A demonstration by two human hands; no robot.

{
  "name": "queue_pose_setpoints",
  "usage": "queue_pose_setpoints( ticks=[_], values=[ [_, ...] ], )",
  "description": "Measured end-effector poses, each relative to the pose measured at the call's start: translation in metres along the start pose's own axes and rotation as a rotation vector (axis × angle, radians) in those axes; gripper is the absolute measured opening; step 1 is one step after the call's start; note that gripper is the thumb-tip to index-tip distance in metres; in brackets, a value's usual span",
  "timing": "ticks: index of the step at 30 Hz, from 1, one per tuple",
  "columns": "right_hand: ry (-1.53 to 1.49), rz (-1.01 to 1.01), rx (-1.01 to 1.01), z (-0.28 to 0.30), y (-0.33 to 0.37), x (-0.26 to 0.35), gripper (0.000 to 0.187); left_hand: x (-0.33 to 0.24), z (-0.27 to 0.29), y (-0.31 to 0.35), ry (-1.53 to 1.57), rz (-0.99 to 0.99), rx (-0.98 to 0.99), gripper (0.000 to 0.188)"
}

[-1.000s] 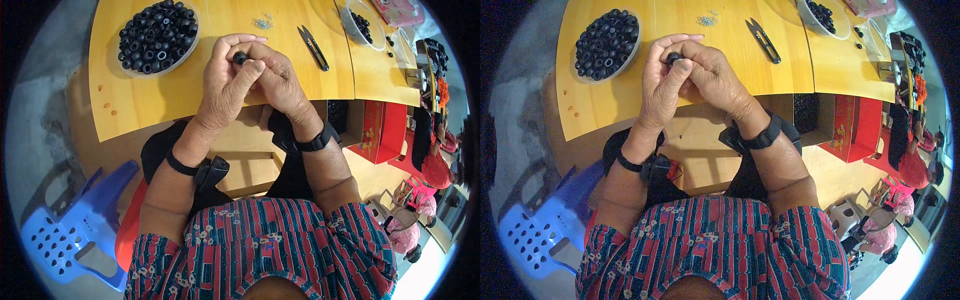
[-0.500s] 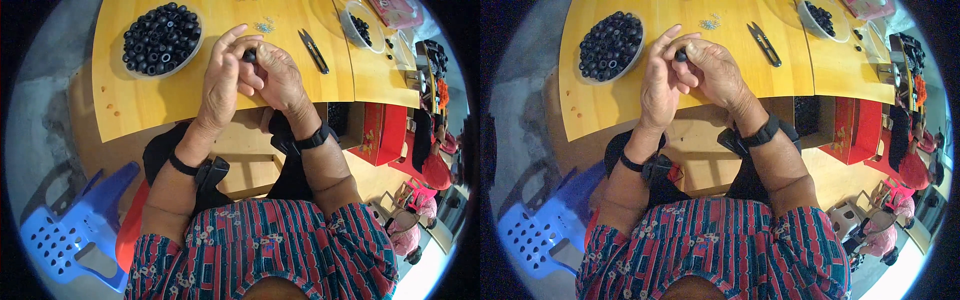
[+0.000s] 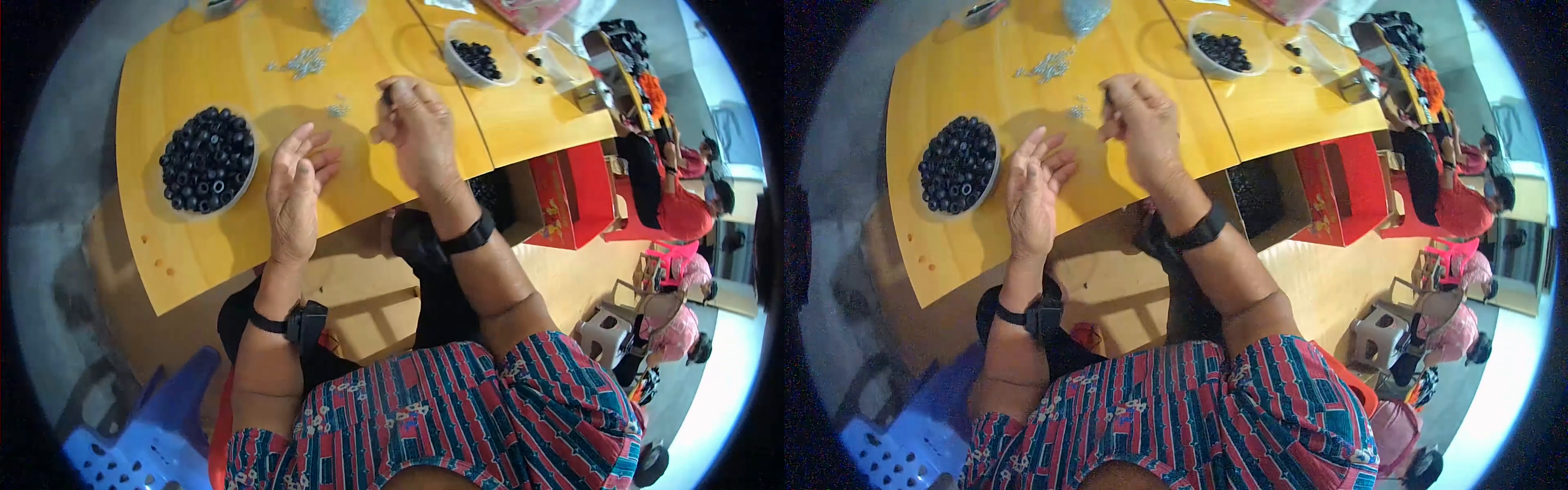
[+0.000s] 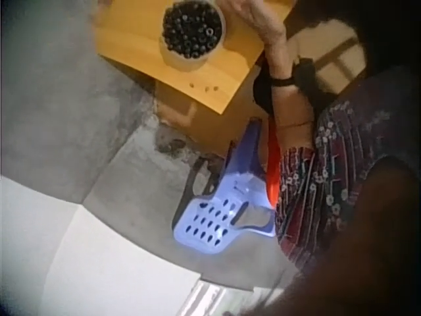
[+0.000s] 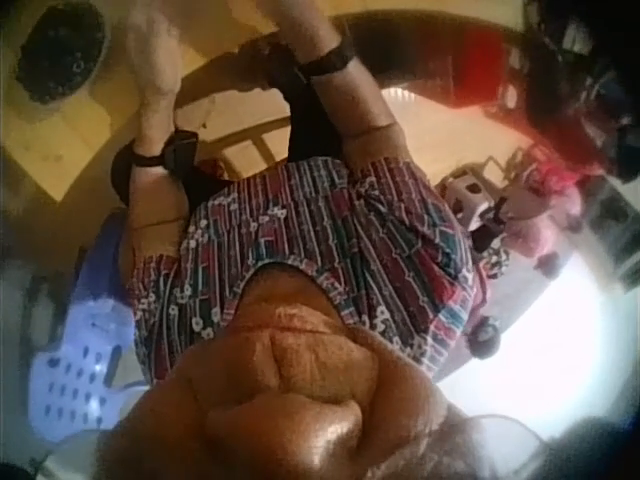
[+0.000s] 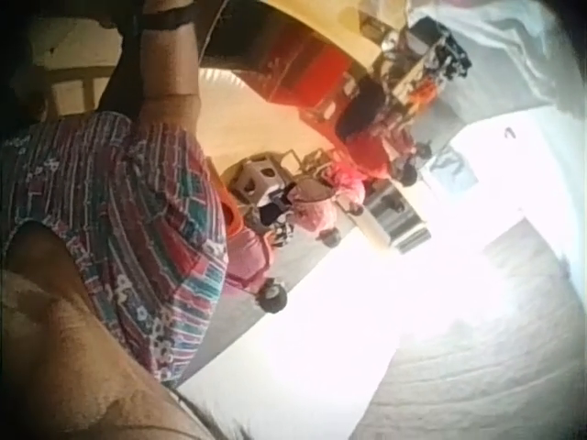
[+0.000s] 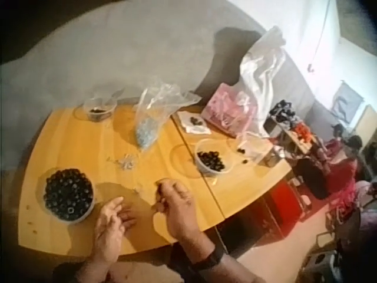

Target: The person assembles small black rubber rings with small silver metal inserts by hand, taking components from a plastic bowl and a plastic bag.

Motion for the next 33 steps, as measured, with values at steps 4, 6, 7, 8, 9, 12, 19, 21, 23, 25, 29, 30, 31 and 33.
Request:
queue_pose_setpoints(
  ticks=[4, 6, 7, 8, 9, 12, 19, 21, 23, 25, 29, 30, 31, 33],
  values=[
    [0.348, 0.196, -0.26, 0.061, -0.036, 0.055, 0.023, 0.004, -0.007, -0.001, -0.008, -0.006, 0.01, 0.049],
    [0.569, 0.22, -0.363, 0.101, -0.064, 0.076, 0.028, 0.011, -0.01, -0.006, -0.035, -0.001, 0.001, 0.043],
    [0.686, 0.225, -0.401, 0.12, -0.076, 0.083, 0.029, 0.014, -0.009, -0.008, -0.031, -0.003, -0.006, 0.043],
    [0.805, 0.167, -0.432, 0.132, -0.085, 0.087, 0.03, 0.016, -0.006, -0.008, -0.04, -0.011, 0.004, 0.042],
    [0.93, 0.108, -0.464, 0.142, -0.089, 0.089, 0.03, 0.021, -0.003, -0.007, -0.045, -0.015, 0.013, 0.041],
    [0.76, 0.331, -0.458, 0.135, -0.084, 0.085, 0.024, 0.029, 0.006, -0.005, -0.034, -0.014, -0.018, 0.038],
    [0.89, 0.251, 0.022, 0.036, -0.013, 0.025, 0.017, 0.049, -0.003, 0.005, -0.063, -0.076, 0.106, 0.028],
    [0.923, 0.268, 0.153, -0.001, -0.005, 0.004, 0.014, 0.042, -0.006, 0.006, -0.234, -0.077, 0.135, 0.027],
    [1.129, 0.508, 0.312, -0.033, -0.003, -0.004, 0.012, 0.038, -0.008, 0.007, -0.327, -0.136, 0.151, 0.021],
    [1.259, 0.569, 0.371, -0.05, -0.011, -0.012, 0.015, 0.03, -0.015, 0.008, -0.391, -0.163, 0.09, 0.017],
    [1.421, 0.587, 0.443, -0.072, -0.025, -0.019, 0.017, 0.036, -0.014, 0.005, -0.446, -0.137, 0.125, 0.024],
    [1.551, 0.598, 0.426, -0.073, -0.031, -0.021, 0.018, 0.038, -0.016, 0.003, -0.441, -0.136, 0.124, 0.024],
    [1.683, 0.609, 0.407, -0.073, -0.033, -0.023, 0.019, 0.04, -0.019, 0.0, -0.506, -0.159, 0.154, 0.027],
    [1.775, 0.548, 0.373, -0.078, -0.033, -0.021, 0.02, 0.039, -0.022, -0.002, -0.57, -0.18, 0.182, 0.029]
  ],
)
Point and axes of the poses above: each hand's wrist, its own y-axis away from the middle knuckle, its own z-axis out of the back of the hand, x = y × z, the point moved 2 cm from there along -y, towards the middle knuckle, and after that the axes turned 7 degrees about -z, right-handed, at the moved point
